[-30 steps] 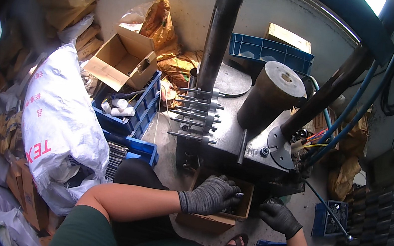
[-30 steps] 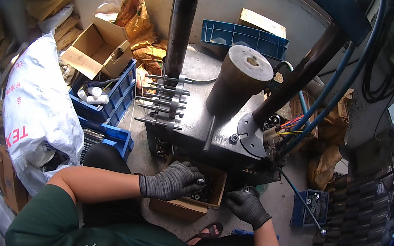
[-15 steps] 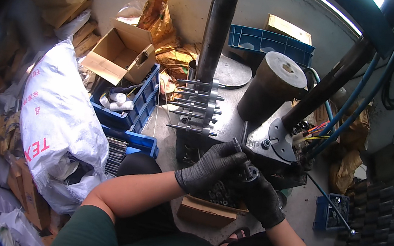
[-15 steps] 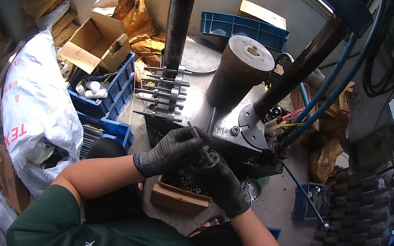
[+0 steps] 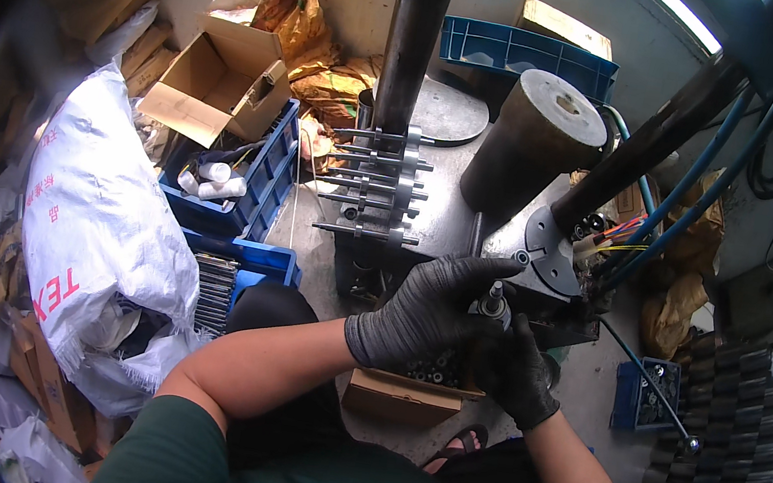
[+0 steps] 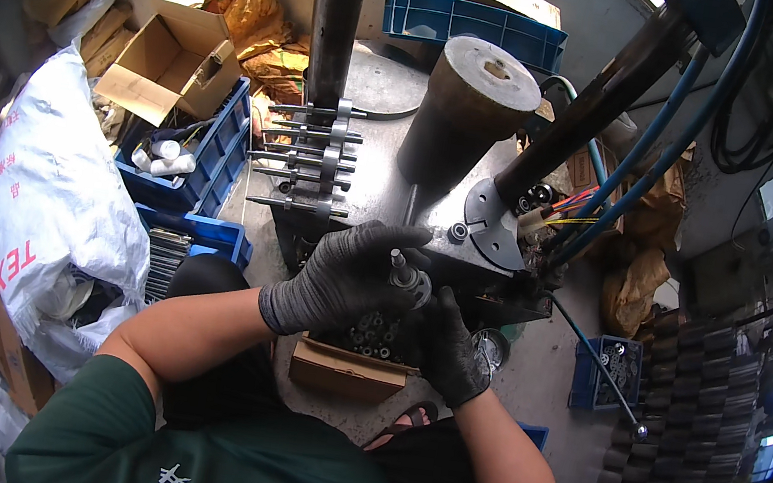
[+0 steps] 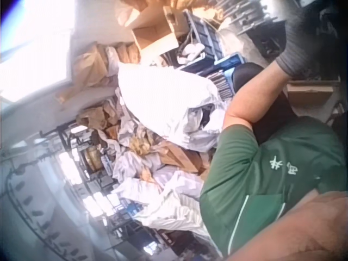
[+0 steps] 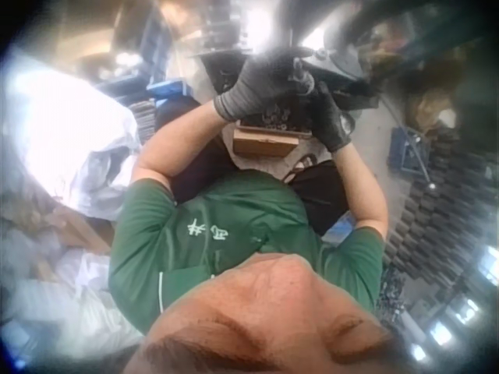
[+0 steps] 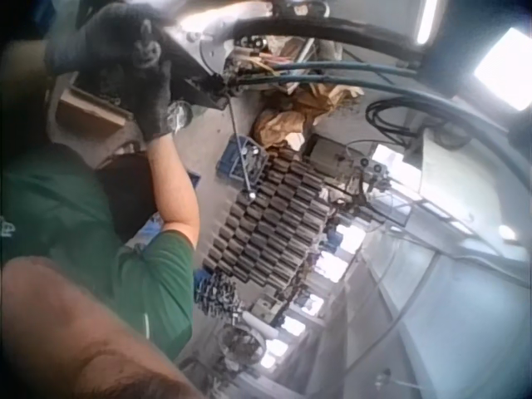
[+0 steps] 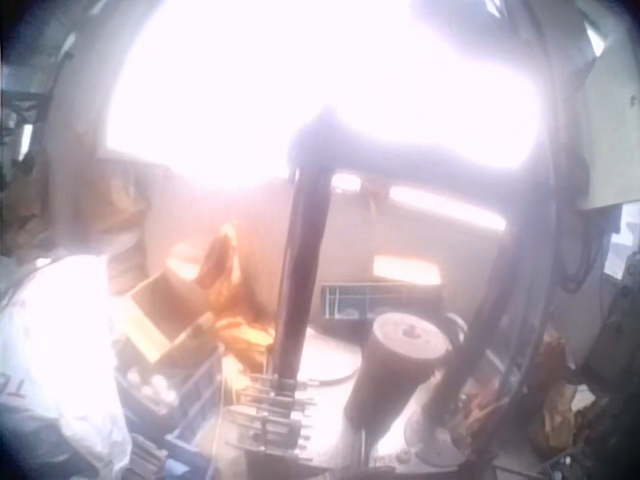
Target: The person assembles metal parts by fitting bearings and discs onto metal shafts, press-fitting them together using a press machine, and placing the assembled shafts onto a rack.
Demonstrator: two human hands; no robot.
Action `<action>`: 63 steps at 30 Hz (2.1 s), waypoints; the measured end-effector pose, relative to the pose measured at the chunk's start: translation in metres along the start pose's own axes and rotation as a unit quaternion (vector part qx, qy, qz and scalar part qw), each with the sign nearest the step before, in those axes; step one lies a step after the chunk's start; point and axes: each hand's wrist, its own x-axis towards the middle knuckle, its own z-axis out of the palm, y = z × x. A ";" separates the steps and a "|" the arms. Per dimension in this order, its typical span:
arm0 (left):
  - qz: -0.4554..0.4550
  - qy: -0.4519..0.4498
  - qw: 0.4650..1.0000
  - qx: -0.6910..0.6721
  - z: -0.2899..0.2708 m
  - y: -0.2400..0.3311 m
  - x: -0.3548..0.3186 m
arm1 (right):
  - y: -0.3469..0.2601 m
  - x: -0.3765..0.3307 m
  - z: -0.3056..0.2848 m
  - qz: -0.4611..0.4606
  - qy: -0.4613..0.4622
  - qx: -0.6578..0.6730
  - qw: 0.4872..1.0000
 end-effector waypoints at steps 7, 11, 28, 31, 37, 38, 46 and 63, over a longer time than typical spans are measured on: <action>0.068 0.034 0.985 0.154 -0.018 -0.008 -0.005 | -0.006 0.000 -0.003 -0.007 0.019 -0.335 0.942; -0.022 0.146 0.989 0.016 -0.033 -0.022 -0.007 | -0.008 -0.009 -0.010 -0.043 0.015 -0.444 0.895; -0.218 0.446 0.770 -0.401 -0.113 -0.068 0.005 | -0.009 -0.018 -0.008 -0.041 0.042 -0.501 0.863; -0.211 0.418 0.784 -0.408 -0.117 -0.069 0.002 | -0.012 -0.018 -0.013 -0.031 0.026 -0.525 0.850; -0.277 0.406 0.765 -0.416 -0.113 -0.016 -0.023 | -0.030 -0.025 -0.048 -0.044 -0.001 -0.761 0.647; -0.290 0.383 0.768 -0.425 -0.113 -0.005 -0.037 | -0.033 -0.029 -0.076 -0.070 -0.015 -0.788 0.611; -0.159 0.363 0.879 -0.264 -0.243 -0.008 -0.128 | -0.043 -0.052 -0.044 -0.054 0.068 -0.740 0.667; -0.598 0.121 0.593 0.526 -0.323 -0.288 -0.351 | -0.041 -0.075 -0.043 0.005 0.151 -0.639 0.755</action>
